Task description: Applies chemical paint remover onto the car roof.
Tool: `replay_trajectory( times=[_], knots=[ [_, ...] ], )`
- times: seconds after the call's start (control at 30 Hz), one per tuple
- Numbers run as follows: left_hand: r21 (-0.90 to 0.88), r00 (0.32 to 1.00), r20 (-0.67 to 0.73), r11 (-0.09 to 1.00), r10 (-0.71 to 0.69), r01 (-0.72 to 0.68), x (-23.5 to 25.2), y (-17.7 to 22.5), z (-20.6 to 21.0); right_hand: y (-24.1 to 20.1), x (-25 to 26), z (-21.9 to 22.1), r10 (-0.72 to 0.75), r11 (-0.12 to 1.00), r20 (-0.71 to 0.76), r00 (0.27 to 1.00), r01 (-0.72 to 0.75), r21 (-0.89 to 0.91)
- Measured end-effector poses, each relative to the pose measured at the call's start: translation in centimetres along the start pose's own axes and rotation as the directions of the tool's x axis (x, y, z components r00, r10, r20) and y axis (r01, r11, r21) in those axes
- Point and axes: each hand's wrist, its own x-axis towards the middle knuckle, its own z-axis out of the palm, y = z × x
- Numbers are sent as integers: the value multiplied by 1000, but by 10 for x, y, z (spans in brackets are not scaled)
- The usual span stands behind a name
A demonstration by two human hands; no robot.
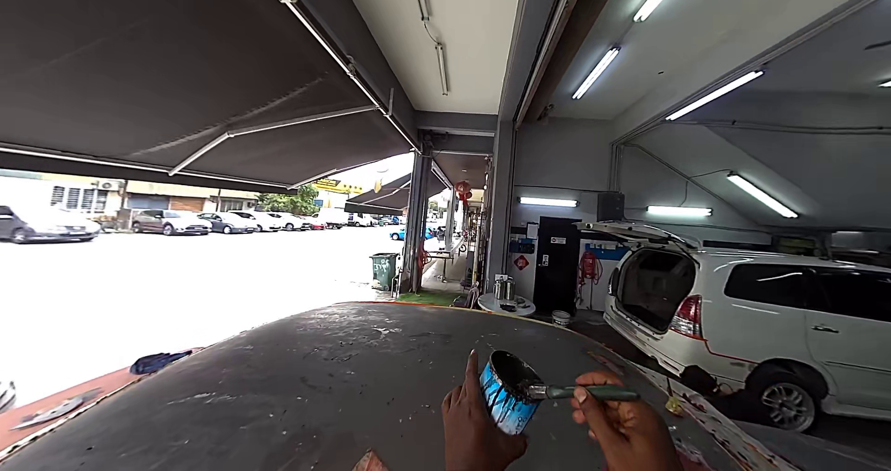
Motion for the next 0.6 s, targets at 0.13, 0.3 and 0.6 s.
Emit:
replay_trajectory(
  times=[0.13, 0.3, 0.6],
  knots=[
    [-28, 998, 27, 998, 51, -50, 10, 35, 22, 4, 3, -44, -33, 999, -127, 991, 31, -16],
    [-64, 993, 103, 997, 54, -47, 18, 89, 45, 17, 6, -114, -45, 998, -243, 969, 36, -42],
    [-143, 996, 91, 989, -17, 30, 15, 90, 74, 90, -30, -201, 112, 941, -333, 936, -208, -266]
  ],
)
